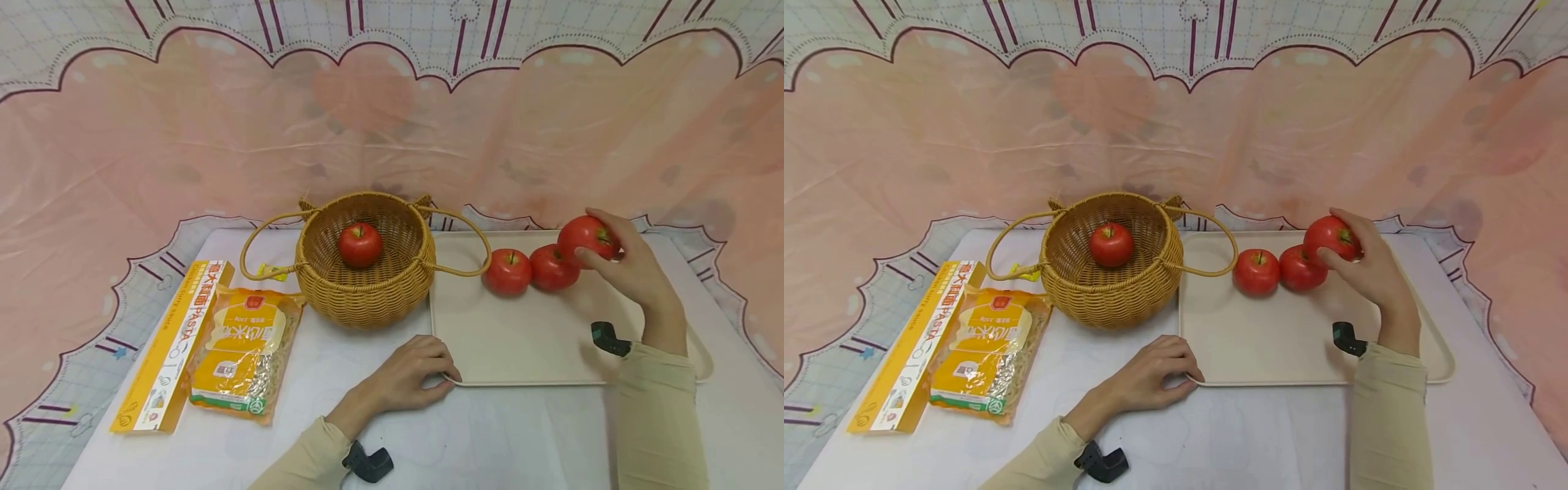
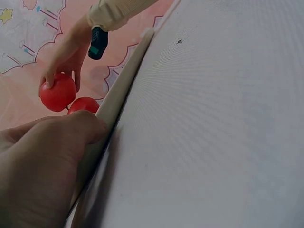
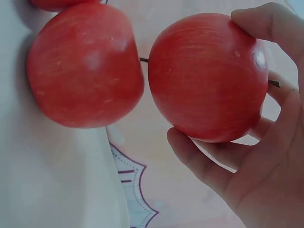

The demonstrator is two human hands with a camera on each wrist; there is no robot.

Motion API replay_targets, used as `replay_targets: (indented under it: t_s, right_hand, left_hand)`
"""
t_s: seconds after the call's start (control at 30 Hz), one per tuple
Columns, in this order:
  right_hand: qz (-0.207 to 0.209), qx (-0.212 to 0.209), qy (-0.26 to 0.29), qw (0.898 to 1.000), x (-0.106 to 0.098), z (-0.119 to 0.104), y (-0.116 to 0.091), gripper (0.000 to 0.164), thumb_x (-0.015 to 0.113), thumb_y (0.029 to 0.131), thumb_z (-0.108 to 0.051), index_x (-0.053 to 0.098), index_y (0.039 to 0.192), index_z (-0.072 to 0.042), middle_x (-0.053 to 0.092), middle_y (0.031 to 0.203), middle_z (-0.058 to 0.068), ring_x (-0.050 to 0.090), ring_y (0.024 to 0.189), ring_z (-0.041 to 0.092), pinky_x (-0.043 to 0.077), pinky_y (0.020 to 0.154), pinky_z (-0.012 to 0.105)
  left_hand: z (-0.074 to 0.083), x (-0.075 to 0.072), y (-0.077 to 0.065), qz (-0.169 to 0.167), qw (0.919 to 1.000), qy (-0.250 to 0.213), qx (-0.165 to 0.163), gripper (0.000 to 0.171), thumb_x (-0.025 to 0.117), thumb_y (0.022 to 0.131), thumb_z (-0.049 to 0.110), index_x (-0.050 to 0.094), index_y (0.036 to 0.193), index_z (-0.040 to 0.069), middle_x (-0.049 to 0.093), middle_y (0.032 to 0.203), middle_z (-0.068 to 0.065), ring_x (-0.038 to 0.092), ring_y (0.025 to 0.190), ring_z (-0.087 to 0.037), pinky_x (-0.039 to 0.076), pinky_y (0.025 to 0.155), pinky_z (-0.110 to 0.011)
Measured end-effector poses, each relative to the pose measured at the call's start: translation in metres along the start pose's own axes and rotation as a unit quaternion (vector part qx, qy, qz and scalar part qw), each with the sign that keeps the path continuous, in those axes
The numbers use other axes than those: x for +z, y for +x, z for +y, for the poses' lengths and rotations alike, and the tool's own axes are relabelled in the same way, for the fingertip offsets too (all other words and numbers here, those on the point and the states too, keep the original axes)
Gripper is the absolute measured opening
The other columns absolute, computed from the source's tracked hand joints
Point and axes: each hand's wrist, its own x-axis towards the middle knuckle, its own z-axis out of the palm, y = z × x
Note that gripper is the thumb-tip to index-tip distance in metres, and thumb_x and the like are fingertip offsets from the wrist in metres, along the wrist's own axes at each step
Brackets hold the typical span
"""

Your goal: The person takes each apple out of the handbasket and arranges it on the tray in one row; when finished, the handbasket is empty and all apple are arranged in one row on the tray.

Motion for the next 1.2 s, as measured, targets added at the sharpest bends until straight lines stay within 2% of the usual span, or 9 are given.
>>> replay_targets:
  t_s: [0.27, 0.37, 0.53, 0.73, 0.97, 1.2]
  right_hand:
    - [-0.002, 0.029, 0.004, 1.0, -0.003, 0.007, 0.001, 0.064, 0.062, 0.09, -0.03, 0.032, 0.146, -0.037, 0.037, 0.139, 0.011, 0.036, 0.115, 0.02, 0.035, 0.085, 0.03]
    - [-0.002, 0.042, 0.011, 0.999, -0.005, 0.01, 0.001, 0.064, 0.061, 0.091, -0.032, 0.03, 0.146, -0.038, 0.034, 0.144, 0.011, 0.034, 0.12, 0.025, 0.037, 0.092, 0.038]
    - [0.0, 0.062, 0.02, 0.998, -0.008, 0.015, 0.0, 0.066, 0.06, 0.091, -0.033, 0.026, 0.147, -0.038, 0.028, 0.151, 0.009, 0.03, 0.126, 0.029, 0.034, 0.102, 0.051]
    - [-0.005, 0.073, 0.035, 0.997, -0.008, 0.021, 0.001, 0.066, 0.059, 0.092, -0.033, 0.024, 0.148, -0.037, 0.024, 0.153, 0.01, 0.026, 0.129, 0.033, 0.03, 0.104, 0.062]
    - [-0.002, 0.081, 0.033, 0.996, -0.009, 0.027, 0.0, 0.065, 0.058, 0.092, -0.035, 0.025, 0.148, -0.039, 0.024, 0.153, 0.011, 0.025, 0.129, 0.034, 0.03, 0.103, 0.063]
    - [-0.014, 0.112, 0.038, 0.993, -0.007, 0.034, 0.0, 0.067, 0.057, 0.092, -0.04, 0.02, 0.148, -0.041, 0.022, 0.149, 0.022, 0.022, 0.13, 0.042, 0.027, 0.1, 0.07]
  left_hand:
    - [0.0, 0.0, 0.0, -0.004, 1.0, -0.004, -0.004, 0.008, 0.066, 0.085, 0.024, 0.069, 0.092, 0.028, 0.056, 0.09, 0.016, 0.052, 0.099, -0.002, 0.04, 0.098, -0.022]
    - [0.0, 0.001, 0.0, -0.003, 1.0, -0.003, -0.004, 0.008, 0.066, 0.085, 0.024, 0.069, 0.091, 0.028, 0.056, 0.09, 0.016, 0.052, 0.099, -0.002, 0.04, 0.097, -0.022]
    - [-0.001, 0.001, 0.0, -0.002, 1.0, -0.001, -0.003, 0.007, 0.066, 0.085, 0.024, 0.069, 0.091, 0.027, 0.056, 0.09, 0.016, 0.052, 0.1, -0.002, 0.04, 0.098, -0.022]
    - [-0.001, 0.0, 0.0, -0.003, 1.0, -0.003, -0.003, 0.008, 0.067, 0.085, 0.023, 0.069, 0.091, 0.027, 0.057, 0.09, 0.016, 0.052, 0.099, -0.003, 0.04, 0.098, -0.022]
    - [0.0, 0.0, 0.0, -0.003, 1.0, -0.002, -0.003, 0.008, 0.067, 0.084, 0.023, 0.069, 0.091, 0.027, 0.057, 0.09, 0.016, 0.053, 0.1, -0.003, 0.039, 0.099, -0.022]
    - [0.0, 0.0, 0.0, -0.003, 1.0, -0.002, -0.002, 0.008, 0.067, 0.085, 0.023, 0.069, 0.091, 0.026, 0.057, 0.091, 0.015, 0.053, 0.1, -0.003, 0.039, 0.1, -0.022]
